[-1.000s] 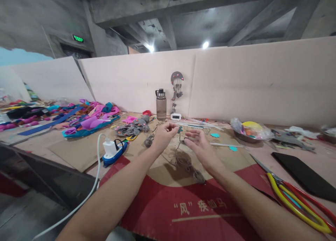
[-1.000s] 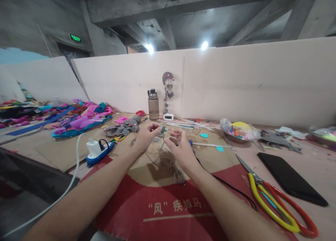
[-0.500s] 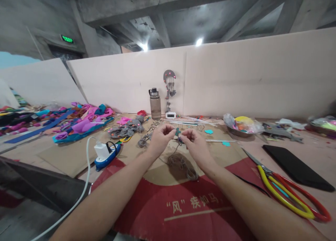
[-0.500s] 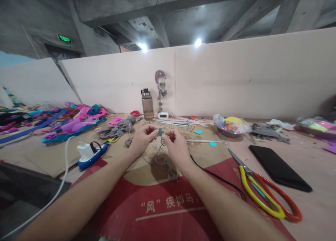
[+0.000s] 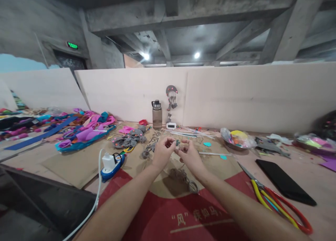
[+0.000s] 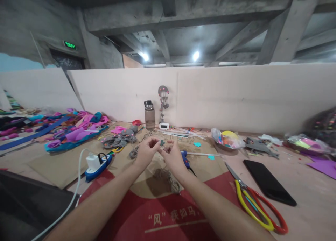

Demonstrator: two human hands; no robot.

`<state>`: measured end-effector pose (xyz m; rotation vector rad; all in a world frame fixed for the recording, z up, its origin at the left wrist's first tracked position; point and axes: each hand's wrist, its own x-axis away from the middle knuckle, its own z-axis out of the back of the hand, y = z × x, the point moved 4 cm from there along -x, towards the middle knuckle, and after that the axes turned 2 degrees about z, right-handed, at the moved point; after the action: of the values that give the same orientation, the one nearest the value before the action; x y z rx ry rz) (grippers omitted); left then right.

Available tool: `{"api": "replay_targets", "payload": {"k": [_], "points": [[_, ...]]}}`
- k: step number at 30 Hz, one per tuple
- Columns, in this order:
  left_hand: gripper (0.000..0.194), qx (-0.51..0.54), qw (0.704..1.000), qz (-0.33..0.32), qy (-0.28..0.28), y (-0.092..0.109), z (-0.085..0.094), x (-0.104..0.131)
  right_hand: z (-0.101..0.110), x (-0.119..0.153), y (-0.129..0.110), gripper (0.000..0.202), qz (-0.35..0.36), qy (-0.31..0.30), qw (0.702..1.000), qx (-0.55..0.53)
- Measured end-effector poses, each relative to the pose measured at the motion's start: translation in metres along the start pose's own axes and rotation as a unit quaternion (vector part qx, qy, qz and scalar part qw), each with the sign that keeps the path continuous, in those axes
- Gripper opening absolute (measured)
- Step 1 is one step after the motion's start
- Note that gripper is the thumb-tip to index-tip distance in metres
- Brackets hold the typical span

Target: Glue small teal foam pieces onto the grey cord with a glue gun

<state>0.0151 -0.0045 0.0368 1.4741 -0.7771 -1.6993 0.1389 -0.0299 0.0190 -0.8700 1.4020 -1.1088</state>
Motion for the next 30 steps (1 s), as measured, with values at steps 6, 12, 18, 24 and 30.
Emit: {"api": "replay_targets", "payload": {"k": [6,12,18,24,30], "points": [[0.018,0.113,0.99,0.083,-0.022,-0.007,-0.001,-0.003,0.012,-0.009,-0.033,0.013,0.167,0.06,0.96,0.215],[0.022,0.142,0.982,0.118,-0.027,-0.012,-0.001,-0.003,0.012,-0.004,-0.037,0.016,0.218,0.064,0.928,0.296],[0.025,0.148,0.976,0.152,-0.043,-0.011,-0.004,0.001,0.012,-0.002,-0.034,0.025,0.22,0.062,0.908,0.35],[0.026,0.163,0.965,0.187,-0.082,-0.003,-0.01,0.006,0.017,-0.003,-0.032,0.03,0.194,0.066,0.884,0.421],[0.025,0.172,0.958,0.202,-0.106,0.0,-0.014,0.009,0.02,0.001,-0.032,0.035,0.202,0.066,0.877,0.431]]}}
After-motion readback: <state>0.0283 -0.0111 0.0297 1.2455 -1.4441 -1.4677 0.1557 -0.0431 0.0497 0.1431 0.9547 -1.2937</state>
